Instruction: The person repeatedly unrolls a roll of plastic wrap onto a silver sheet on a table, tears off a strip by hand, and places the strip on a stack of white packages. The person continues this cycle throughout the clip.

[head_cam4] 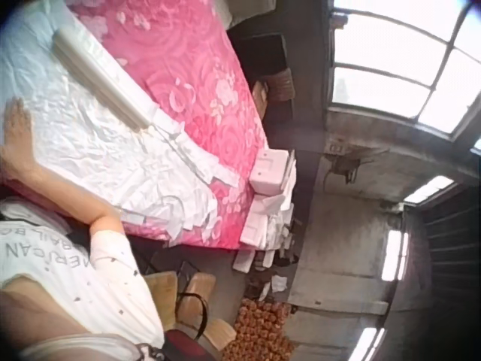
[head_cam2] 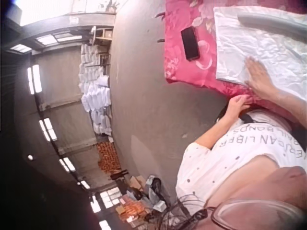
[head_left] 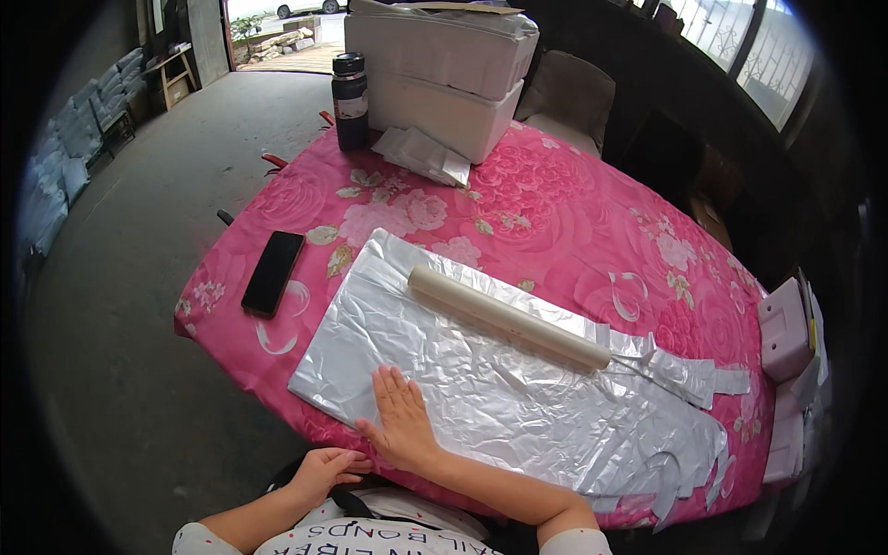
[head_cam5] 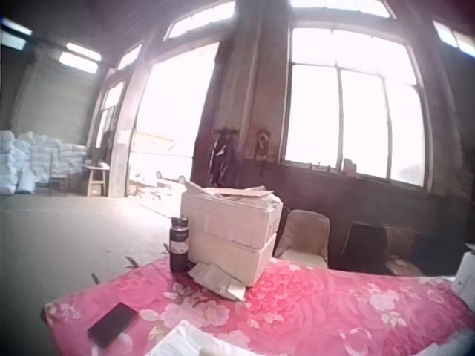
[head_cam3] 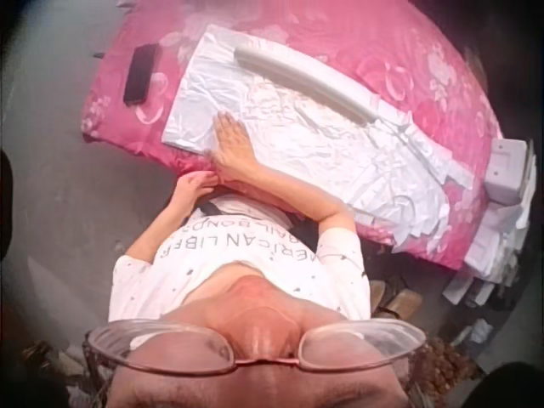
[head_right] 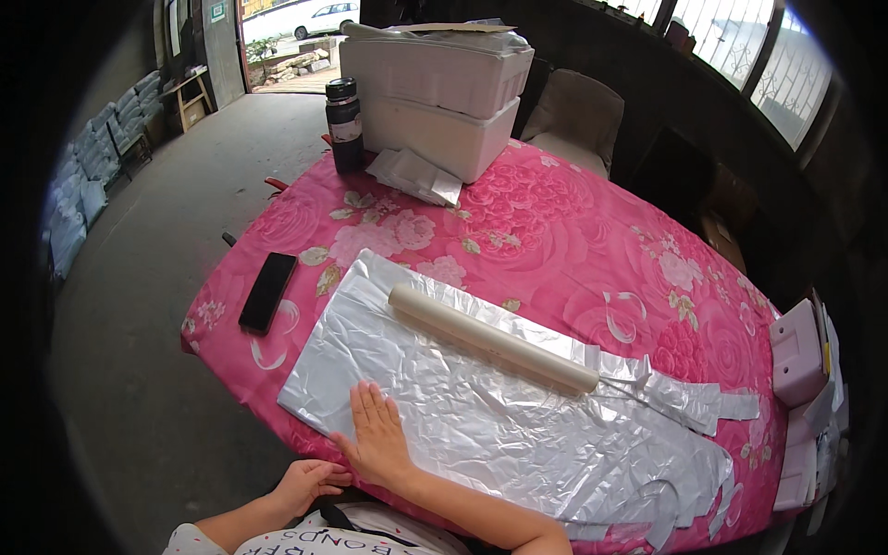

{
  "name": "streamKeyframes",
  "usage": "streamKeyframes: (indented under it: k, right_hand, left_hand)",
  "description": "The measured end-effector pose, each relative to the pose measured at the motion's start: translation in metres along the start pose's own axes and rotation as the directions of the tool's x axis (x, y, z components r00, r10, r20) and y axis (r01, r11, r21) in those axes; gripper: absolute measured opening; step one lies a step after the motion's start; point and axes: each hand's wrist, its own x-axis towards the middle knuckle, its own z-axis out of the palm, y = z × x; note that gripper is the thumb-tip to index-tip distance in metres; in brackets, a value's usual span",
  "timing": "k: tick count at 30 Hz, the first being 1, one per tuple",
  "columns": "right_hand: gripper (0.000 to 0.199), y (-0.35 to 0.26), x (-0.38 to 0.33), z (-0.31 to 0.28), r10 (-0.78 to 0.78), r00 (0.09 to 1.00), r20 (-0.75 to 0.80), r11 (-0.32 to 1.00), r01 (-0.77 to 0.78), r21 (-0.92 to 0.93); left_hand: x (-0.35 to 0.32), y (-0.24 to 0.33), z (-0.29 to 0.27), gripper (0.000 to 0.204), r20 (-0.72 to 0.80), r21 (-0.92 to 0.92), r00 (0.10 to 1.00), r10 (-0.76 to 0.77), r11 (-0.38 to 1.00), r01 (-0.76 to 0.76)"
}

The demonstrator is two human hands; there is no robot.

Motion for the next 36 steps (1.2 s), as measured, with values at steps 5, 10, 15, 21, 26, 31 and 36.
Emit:
streamKeyframes:
  k: [5,10,15,21,26,31,36]
  right_hand:
    - [0.054,-0.045,-0.011,0.012,-0.211,0.946,0.248,0.977,0.193,0.093]
    - [0.017,-0.007,0.016,-0.044,-0.264,0.942,0.208,0.964,0.263,0.030]
    - [0.017,0.012,0.037,-0.070,0.253,0.937,0.242,0.727,-0.349,0.592]
    - [0.028,0.034,0.029,-0.088,0.299,0.943,0.149,0.812,-0.333,0.480]
    - [0.030,0.040,0.004,-0.105,0.287,0.913,0.290,0.807,-0.393,0.441]
    - [0.030,0.037,-0.003,-0.116,0.328,0.862,0.387,0.777,-0.479,0.409]
    - [0.028,0.046,-0.010,-0.134,0.293,0.874,0.389,0.827,-0.436,0.356]
  left_hand:
    - [0.010,-0.001,-0.017,0.018,-0.013,0.468,0.954,0.299,0.845,-0.259]
    - [0.007,0.081,0.006,0.019,0.155,0.796,0.894,0.421,0.482,-0.366]
    - [0.054,0.096,0.019,0.026,0.162,0.063,0.920,0.356,0.927,-0.369]
    - [0.165,0.194,0.037,0.024,-0.001,0.046,0.796,0.605,0.796,-0.604]
    - [0.294,0.313,0.011,0.020,-0.122,0.276,0.597,0.793,0.605,-0.747]
    - [0.355,0.375,-0.013,0.054,-0.089,0.922,0.505,0.858,0.263,-0.284]
    - [0.357,0.350,-0.013,0.050,0.187,0.943,0.255,0.949,-0.100,-0.318]
